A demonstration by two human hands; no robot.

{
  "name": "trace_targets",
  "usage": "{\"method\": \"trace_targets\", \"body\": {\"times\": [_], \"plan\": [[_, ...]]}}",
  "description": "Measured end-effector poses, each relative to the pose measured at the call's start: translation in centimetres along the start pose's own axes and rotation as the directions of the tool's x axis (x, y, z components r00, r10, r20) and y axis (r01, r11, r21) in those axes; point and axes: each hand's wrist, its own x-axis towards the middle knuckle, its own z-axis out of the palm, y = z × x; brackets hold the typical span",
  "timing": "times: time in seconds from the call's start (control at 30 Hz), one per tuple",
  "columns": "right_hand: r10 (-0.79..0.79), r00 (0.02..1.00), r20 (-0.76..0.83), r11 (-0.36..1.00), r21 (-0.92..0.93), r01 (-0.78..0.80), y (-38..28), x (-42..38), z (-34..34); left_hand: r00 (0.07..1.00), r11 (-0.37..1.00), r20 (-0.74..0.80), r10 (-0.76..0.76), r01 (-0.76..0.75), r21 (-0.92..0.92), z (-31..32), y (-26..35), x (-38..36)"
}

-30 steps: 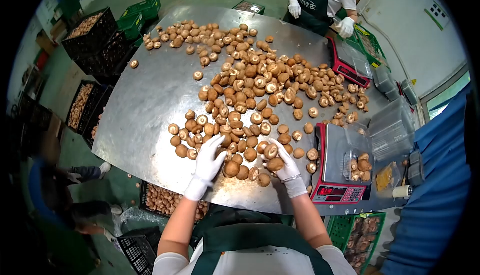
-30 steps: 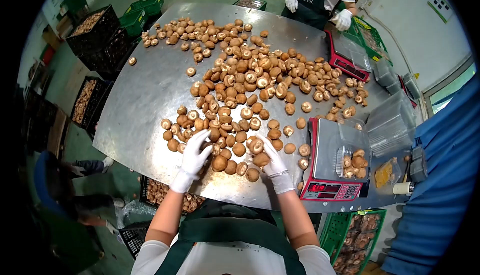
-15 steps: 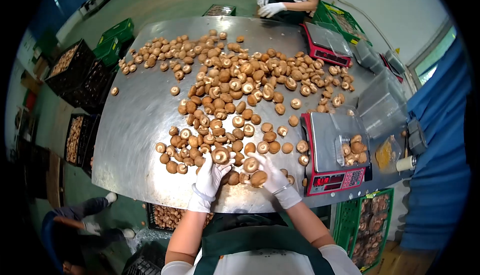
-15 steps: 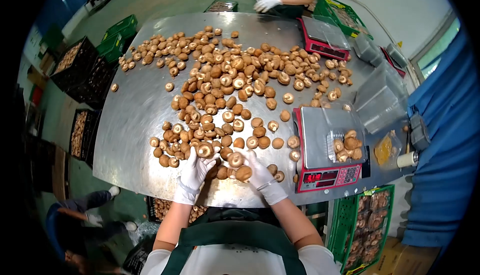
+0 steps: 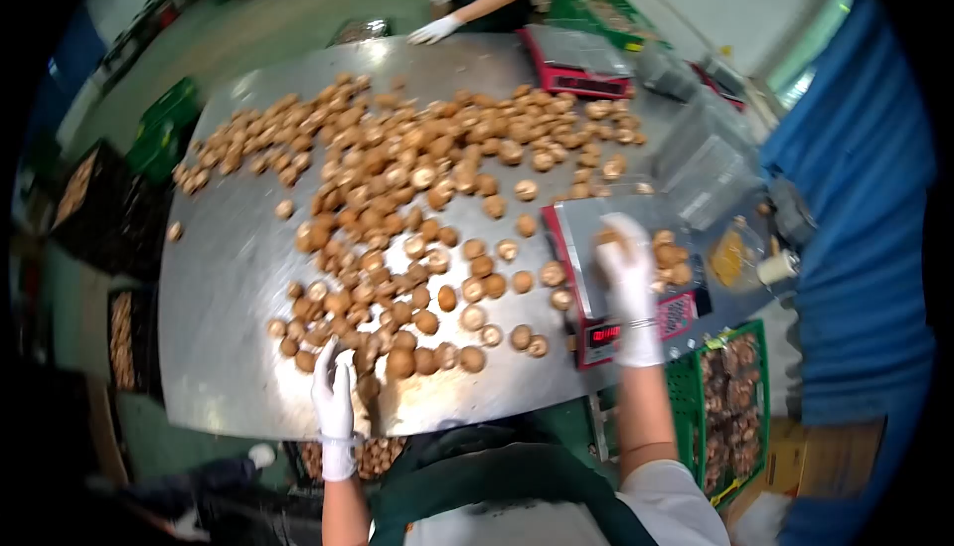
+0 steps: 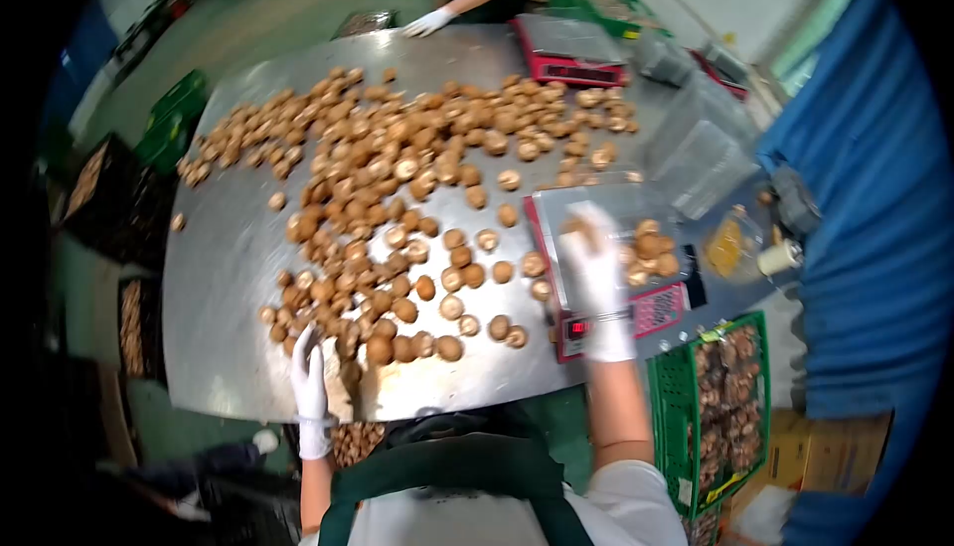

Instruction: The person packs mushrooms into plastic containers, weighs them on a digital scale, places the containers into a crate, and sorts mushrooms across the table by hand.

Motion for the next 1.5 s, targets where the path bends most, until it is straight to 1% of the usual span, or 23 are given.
{"method": "trace_targets", "body": {"times": [0.03,0.07,0.23,0.27,0.33,0.43,0.47,0.5,0.57,0.63,0.7,0.73,0.83,0.87,0.9,0.93,0.97,1.03,1.1,1.17,1.23,1.37,1.5], "plan": [[0.192,0.98,-0.061,0.981,0.047,-0.189,0.2,1.1,-2.1,0.999,1.0,-0.037,-0.008,0.008,-0.017,-1.1,-0.8,-0.1],[-0.048,0.988,-0.144,0.988,-0.151,0.026,2.6,2.2,-3.7,0.997,1.0,-0.073,-0.022,0.022,0.006,-1.7,-0.7,-0.5],[-0.049,0.986,-0.157,0.903,-0.429,-0.023,9.3,3.2,-7.8,0.993,0.966,-0.12,0.017,0.014,0.257,-2.5,-2.1,-2.1],[-0.059,0.988,-0.143,0.905,-0.425,-0.008,9.3,3.0,-7.4,0.993,0.943,-0.102,0.065,-0.027,0.333,-2.2,-1.9,-2.2],[0.101,0.981,-0.167,0.994,-0.015,-0.105,6.8,1.4,-4.9,0.99,0.931,-0.094,0.106,-0.066,0.358,-1.0,-2.1,-2.4],[0.001,0.98,0.197,1.0,-0.012,0.001,-0.6,-1.7,2.5,0.979,0.893,0.118,0.169,-0.202,0.402,2.0,-1.2,-1.7],[0.042,0.928,0.37,0.994,0.076,-0.075,-1.8,-2.9,5.0,0.947,0.793,0.226,0.227,-0.315,0.522,3.3,-0.3,-1.2],[-0.203,0.894,0.399,0.972,0.189,0.136,-1.3,-4.3,8.6,0.903,0.664,0.337,0.266,-0.425,0.615,4.2,0.5,-0.9],[-0.182,0.822,0.54,0.98,0.171,0.105,-2.0,-7.2,14.0,0.877,0.531,0.45,0.169,-0.466,0.708,5.4,-2.3,-0.5],[-0.209,0.715,0.668,0.93,-0.091,0.357,-2.2,-9.2,18.2,0.907,0.638,0.361,0.216,-0.411,0.652,5.6,-2.6,-0.5],[-0.091,0.651,0.754,0.881,-0.244,0.406,-3.1,-10.2,19.9,0.97,0.913,0.194,0.144,-0.206,0.351,5.2,-3.6,-0.5],[-0.122,0.673,0.73,0.902,-0.202,0.383,-2.2,-10.5,20.3,0.942,0.944,0.197,-0.272,0.301,-0.136,5.1,-2.2,-0.7],[-0.147,0.712,0.686,0.985,0.033,0.172,-0.3,-10.3,20.1,0.873,0.565,0.368,-0.32,0.488,-0.665,3.4,-1.1,-0.8],[0.036,0.6,0.799,0.977,0.099,-0.191,-0.1,-9.9,19.4,0.865,0.465,0.437,-0.246,0.501,-0.73,3.2,-2.2,-0.8],[0.162,0.415,0.895,0.84,0.095,-0.534,-0.8,-9.1,18.3,0.865,0.464,0.437,-0.247,0.501,-0.73,3.0,-2.5,-0.8],[0.108,0.447,0.888,0.695,0.254,-0.672,-0.1,-9.5,17.8,0.833,0.356,0.514,-0.203,0.552,-0.754,2.9,-2.8,-0.8],[0.116,0.45,0.885,0.696,0.251,-0.673,0.4,-9.9,17.4,0.796,0.244,0.588,-0.148,0.605,-0.758,3.0,-3.1,-0.8],[0.045,0.402,0.914,0.191,0.387,-0.902,0.7,-10.3,16.6,0.795,0.234,0.593,-0.123,0.604,-0.762,4.1,-1.8,-0.8],[0.05,0.415,0.909,0.049,0.412,-0.91,0.6,-10.8,15.4,0.835,0.38,0.517,-0.188,0.548,-0.745,5.0,-0.1,-1.1],[0.007,0.547,0.837,0.263,0.526,-0.809,0.9,-11.4,15.1,0.824,0.388,0.537,-0.18,0.561,-0.731,5.8,0.7,-1.1],[0.097,0.538,0.837,0.327,0.484,-0.812,-0.6,-10.8,13.3,0.81,0.479,0.52,-0.271,0.582,-0.657,6.4,1.0,-1.1],[0.145,0.459,0.877,-0.107,0.475,-0.873,0.1,-10.1,10.7,0.789,0.478,0.588,-0.176,0.591,-0.65,7.0,1.0,-1.4],[0.177,0.436,0.882,-0.16,0.463,-0.872,0.5,-8.5,5.7,0.798,0.511,0.581,-0.161,0.571,-0.643,7.1,1.1,-1.4]]}}
